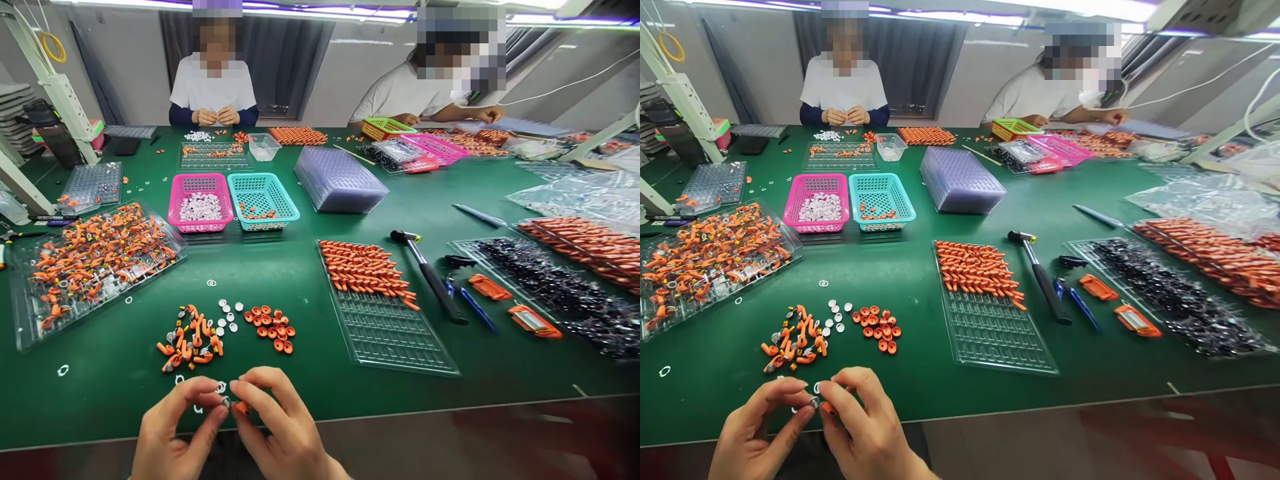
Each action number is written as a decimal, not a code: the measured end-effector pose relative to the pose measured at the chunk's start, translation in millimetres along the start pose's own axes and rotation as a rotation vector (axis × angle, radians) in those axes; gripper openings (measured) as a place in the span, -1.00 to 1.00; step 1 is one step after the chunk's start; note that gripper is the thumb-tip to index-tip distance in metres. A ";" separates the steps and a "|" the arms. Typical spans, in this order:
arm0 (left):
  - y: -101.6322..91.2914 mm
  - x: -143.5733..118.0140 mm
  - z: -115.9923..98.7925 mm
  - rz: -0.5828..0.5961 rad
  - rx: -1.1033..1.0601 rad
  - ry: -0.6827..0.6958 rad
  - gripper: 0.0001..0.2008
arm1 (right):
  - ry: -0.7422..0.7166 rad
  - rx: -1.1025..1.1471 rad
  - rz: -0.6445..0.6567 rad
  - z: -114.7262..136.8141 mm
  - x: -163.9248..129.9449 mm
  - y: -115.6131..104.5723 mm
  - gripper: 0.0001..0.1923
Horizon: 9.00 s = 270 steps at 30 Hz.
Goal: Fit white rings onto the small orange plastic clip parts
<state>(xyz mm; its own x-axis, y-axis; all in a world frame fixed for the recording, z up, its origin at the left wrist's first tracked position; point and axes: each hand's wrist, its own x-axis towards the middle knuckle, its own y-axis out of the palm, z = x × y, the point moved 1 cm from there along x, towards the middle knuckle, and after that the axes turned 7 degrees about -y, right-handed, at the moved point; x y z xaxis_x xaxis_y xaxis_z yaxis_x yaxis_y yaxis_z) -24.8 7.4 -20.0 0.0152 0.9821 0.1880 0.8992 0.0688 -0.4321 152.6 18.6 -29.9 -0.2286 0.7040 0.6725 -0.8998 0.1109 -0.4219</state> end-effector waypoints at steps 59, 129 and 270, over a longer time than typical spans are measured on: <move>7.4 16.2 -25.7 0.082 0.176 0.163 -0.86 | 1.007 1.029 0.036 -8.3 0.4 15.9 -0.52; 11.8 25.5 -11.6 0.213 -0.195 -0.046 -0.90 | 0.726 0.444 0.209 5.3 11.4 -12.0 -0.86; 16.0 22.1 -16.6 0.200 -0.101 -0.060 -0.80 | 0.460 0.167 0.041 2.2 4.6 -19.6 -0.86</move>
<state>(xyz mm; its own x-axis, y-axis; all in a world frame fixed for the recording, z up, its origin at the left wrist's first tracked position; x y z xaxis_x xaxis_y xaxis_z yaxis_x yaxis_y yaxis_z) -2.8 27.2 -8.1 0.1738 0.9833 0.0533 0.9201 -0.1428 -0.3647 168.4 18.2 -17.2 -0.1114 0.9464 0.3033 -0.9494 -0.0112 -0.3138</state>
